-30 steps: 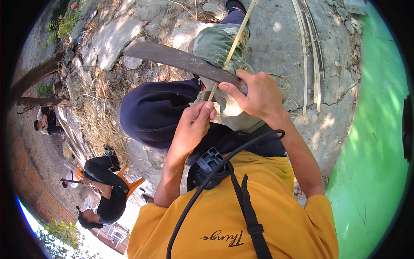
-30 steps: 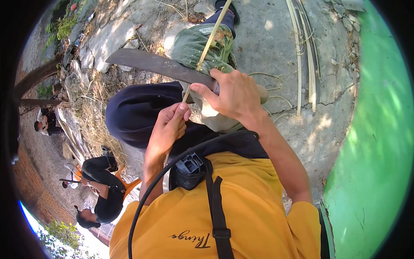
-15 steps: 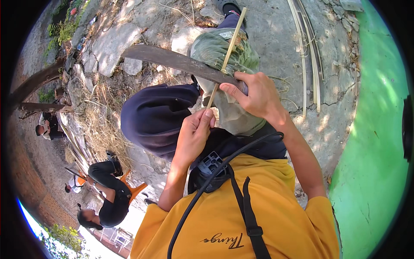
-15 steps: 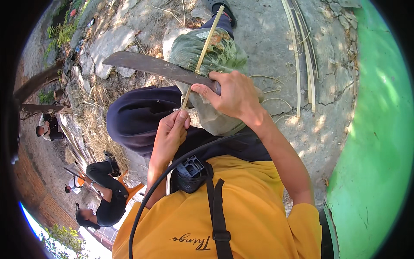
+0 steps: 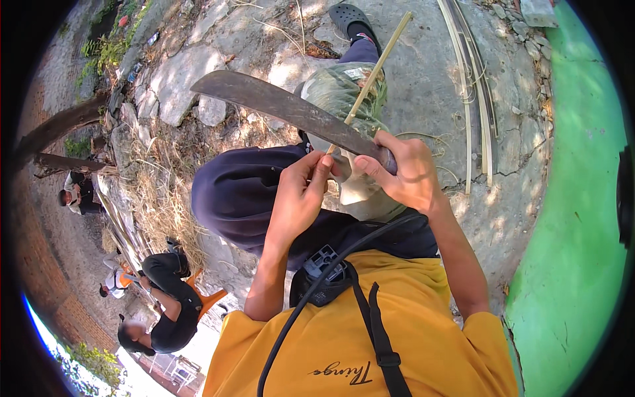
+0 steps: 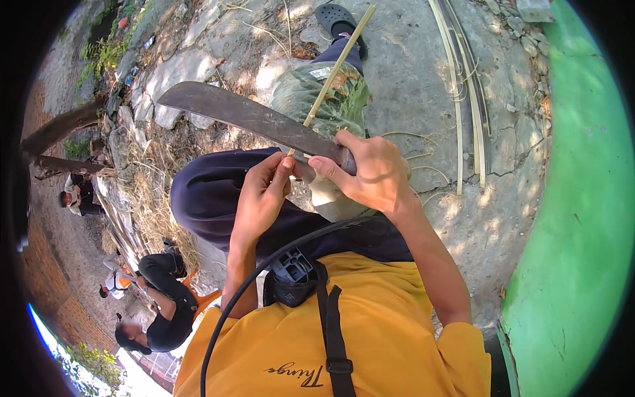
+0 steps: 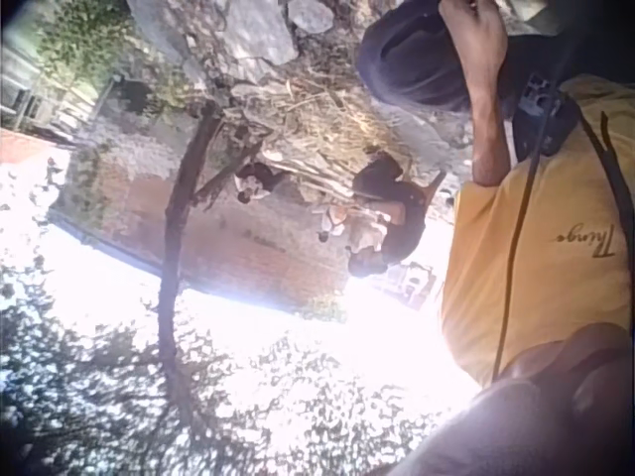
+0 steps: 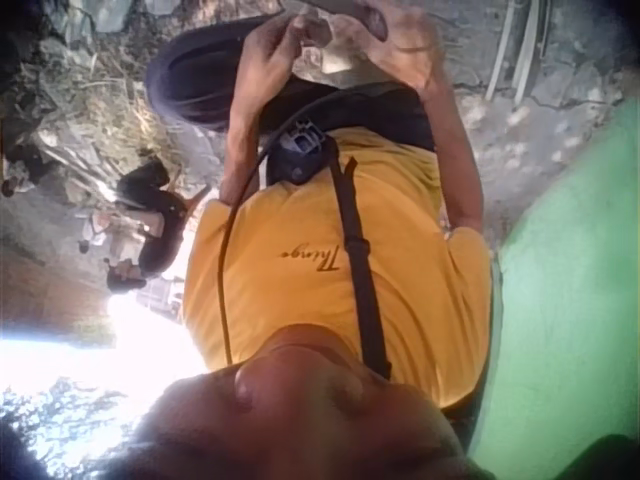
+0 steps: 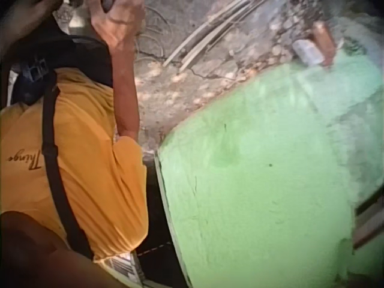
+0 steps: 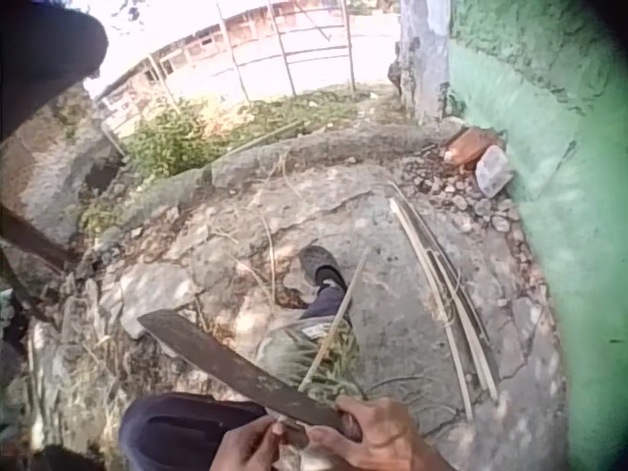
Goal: The person bends and tests thin bamboo strips by hand, then shaves and pares down a bamboo strip using a machete.
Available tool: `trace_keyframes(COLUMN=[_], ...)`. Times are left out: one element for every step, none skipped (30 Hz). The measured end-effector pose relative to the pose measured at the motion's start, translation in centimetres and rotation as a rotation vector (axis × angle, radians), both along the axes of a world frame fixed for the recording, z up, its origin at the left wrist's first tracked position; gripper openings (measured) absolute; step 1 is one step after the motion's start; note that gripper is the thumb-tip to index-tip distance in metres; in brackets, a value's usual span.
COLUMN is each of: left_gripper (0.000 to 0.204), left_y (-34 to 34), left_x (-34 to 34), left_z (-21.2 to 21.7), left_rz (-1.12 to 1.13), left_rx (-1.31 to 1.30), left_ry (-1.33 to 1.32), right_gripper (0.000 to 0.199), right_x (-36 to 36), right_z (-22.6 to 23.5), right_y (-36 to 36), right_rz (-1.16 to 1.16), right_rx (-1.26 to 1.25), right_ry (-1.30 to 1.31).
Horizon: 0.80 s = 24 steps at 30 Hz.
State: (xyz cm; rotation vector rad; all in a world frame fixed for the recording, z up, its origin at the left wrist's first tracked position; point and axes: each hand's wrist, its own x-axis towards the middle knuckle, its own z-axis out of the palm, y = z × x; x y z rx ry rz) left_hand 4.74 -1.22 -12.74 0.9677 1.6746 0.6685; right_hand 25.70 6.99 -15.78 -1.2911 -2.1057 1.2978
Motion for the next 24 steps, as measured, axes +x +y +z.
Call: trace_keyframes(left_gripper=[0.035,0.035,0.035,0.036,0.036,0.036,0.036,0.036,0.036,0.036,0.036,0.034,0.032,0.032,0.033,0.034,0.034,0.033,0.033,0.033,0.032,0.032,0.032,0.032], left_y=[0.3,0.4,0.8,1.1,1.3,1.4,1.6,1.8,1.9,2.1,2.3,2.4,2.5,2.5,2.5,2.4,2.4,2.4,2.4,2.3,2.3,2.2,2.0,2.4], left_x=[-0.4,-0.8,-0.8,-0.8,-0.7,-0.3,-0.4,-0.5,-0.6,-0.5,-0.4,-0.2,-0.1,0.2,0.3,0.4,0.3,0.3,0.3,0.3,0.4,0.4,0.3,0.5], left_z=[0.1,0.3,0.3,0.3,0.3,0.2,0.2,0.2,0.2,0.2,0.2,0.2,0.1,0.0,-0.2,-0.4,-0.7,-1.1,-1.6,-2.3,-2.8,-3.0,-2.9,-2.2], left_rz=[0.004,0.031,0.026,0.042,0.059,0.119,0.118,0.103,0.092,0.088,0.091,0.098,0.106,0.106,0.119,0.131,0.133,0.111,0.089,0.091,0.1,0.11,0.111,0.128], left_rx=[-0.03,-0.078,-0.076,-0.085,-0.094,-0.085,-0.084,-0.117,-0.152,-0.15,-0.153,-0.152,-0.151,-0.156,-0.112,-0.068,-0.071,-0.046,-0.021,-0.024,0.042,0.108,0.105,0.054], left_ry=[0.005,-0.048,-0.047,-0.107,-0.168,-0.222,-0.22,-0.208,-0.196,-0.191,-0.19,-0.216,-0.242,-0.245,-0.213,-0.181,-0.184,-0.113,-0.042,-0.043,-0.068,-0.093,-0.095,-0.109], right_gripper=[0.06,0.06,0.061,0.062,0.062,0.063,0.065,0.065,0.066,0.068,0.068,0.068,0.068,0.068,0.069,0.069,0.069,0.07,0.07,0.07,0.07,0.07,0.07,0.069], right_x=[-0.1,-0.3,-0.6,-0.8,-1.0,-1.2,-1.4,-1.6,-1.7,-1.8,-1.9,-1.9,-1.9,-1.9,-1.9,-2.0,-2.0,-2.0,-2.1,-2.2,-2.2,-2.3,-2.4,-2.4], right_z=[0.5,0.5,0.5,0.5,0.4,0.3,0.1,0.0,-0.1,-0.2,-0.3,-0.3,-0.3,-0.5,-0.7,-0.9,-1.1,-1.4,-1.5,-1.5,-1.5,-1.4,-1.5,-1.7], right_y=[0.2,0.4,0.8,1.1,1.3,1.5,1.8,1.9,1.8,1.9,2.1,2.2,2.3,2.3,2.3,2.3,2.3,2.2,2.2,2.3,2.3,2.3,2.4,2.5], right_rz=[-0.018,-0.019,-0.031,-0.042,-0.046,-0.026,-0.006,-0.007,0.017,0.04,0.042,0.06,0.077,0.077,0.091,0.106,0.108,0.114,0.121,0.123,0.117,0.112,0.113,0.099], right_rx=[-0.043,-0.044,-0.042,-0.04,-0.038,-0.043,-0.049,-0.048,-0.016,0.016,0.013,0.001,-0.012,-0.017,-0.016,-0.015,-0.019,0.011,0.042,0.039,0.042,0.045,0.042,0.031], right_ry=[0.001,0.004,0.003,0.001,0.0,-0.014,-0.029,-0.028,-0.041,-0.055,-0.054,-0.058,-0.063,-0.065,-0.054,-0.043,-0.045,-0.036,-0.026,-0.027,-0.04,-0.052,-0.054,-0.068])
